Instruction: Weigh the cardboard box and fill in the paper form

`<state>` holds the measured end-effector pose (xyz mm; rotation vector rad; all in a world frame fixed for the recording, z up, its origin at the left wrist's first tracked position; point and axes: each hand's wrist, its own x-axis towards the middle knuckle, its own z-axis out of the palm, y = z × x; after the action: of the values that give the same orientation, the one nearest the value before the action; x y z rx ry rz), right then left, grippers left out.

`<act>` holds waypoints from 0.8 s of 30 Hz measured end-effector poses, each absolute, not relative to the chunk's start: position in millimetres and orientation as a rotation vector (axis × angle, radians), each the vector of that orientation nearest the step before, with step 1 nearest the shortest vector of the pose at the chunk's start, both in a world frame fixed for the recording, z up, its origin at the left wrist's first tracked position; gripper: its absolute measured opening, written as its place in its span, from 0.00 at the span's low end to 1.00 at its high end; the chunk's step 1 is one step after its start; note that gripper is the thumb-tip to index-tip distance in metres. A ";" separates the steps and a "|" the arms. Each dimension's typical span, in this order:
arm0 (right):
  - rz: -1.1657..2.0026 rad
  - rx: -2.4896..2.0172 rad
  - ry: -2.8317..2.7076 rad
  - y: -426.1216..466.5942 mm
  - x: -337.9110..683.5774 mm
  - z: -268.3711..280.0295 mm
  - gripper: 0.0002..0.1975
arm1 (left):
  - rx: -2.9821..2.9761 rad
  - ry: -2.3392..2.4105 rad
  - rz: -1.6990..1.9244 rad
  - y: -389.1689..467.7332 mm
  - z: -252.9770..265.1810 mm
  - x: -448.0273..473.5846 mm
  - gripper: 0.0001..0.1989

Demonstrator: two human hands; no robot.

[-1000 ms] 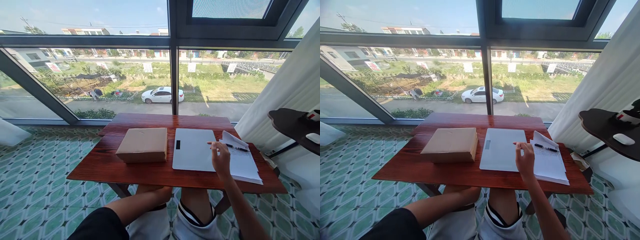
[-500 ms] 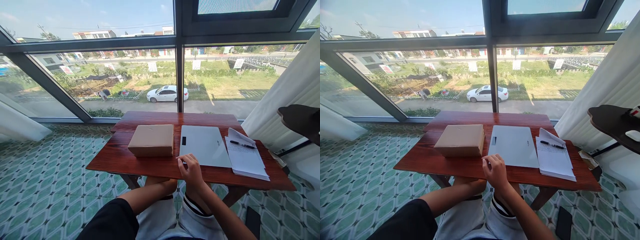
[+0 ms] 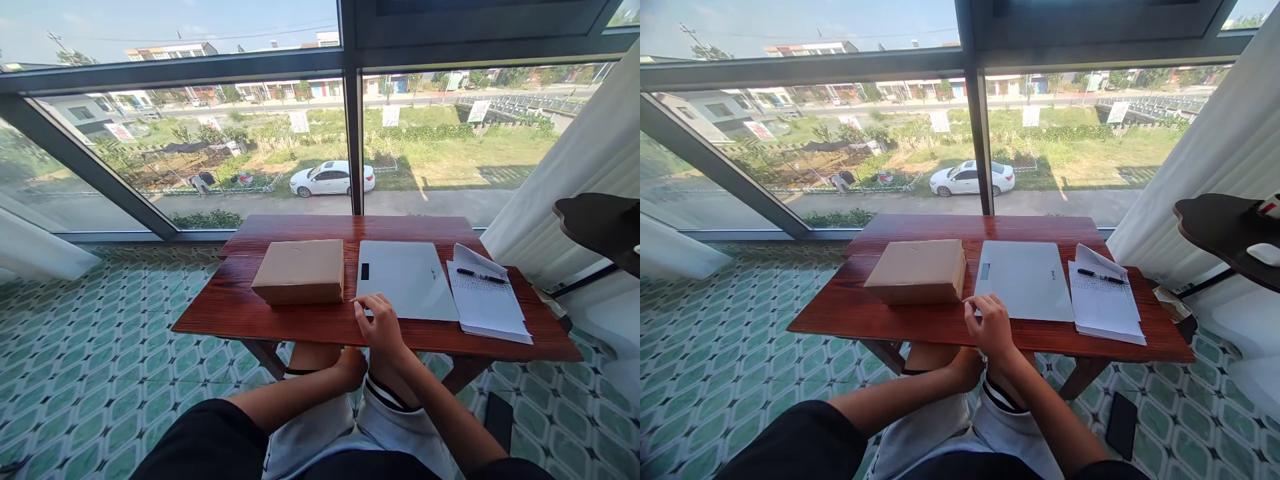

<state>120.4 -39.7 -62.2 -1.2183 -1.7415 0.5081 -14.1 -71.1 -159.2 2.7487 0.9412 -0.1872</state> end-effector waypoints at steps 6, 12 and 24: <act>0.549 -1.217 -1.650 -27.0 118.9 -52.9 0.11 | 2.824 0.791 -0.096 -95.2 -83.0 -32.9 0.06; 0.595 -1.142 -1.578 -15.8 107.7 -43.9 0.10 | 2.355 1.395 0.852 -70.6 -9.2 -105.8 0.05; 0.704 -1.197 -1.535 -4.4 89.7 -45.7 0.29 | 1.227 1.856 1.656 5.6 -41.5 -184.0 0.34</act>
<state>89.7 -4.4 -45.7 -1.1973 -1.5352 0.7037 -184.0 5.6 -41.5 1.2273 1.8558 1.6556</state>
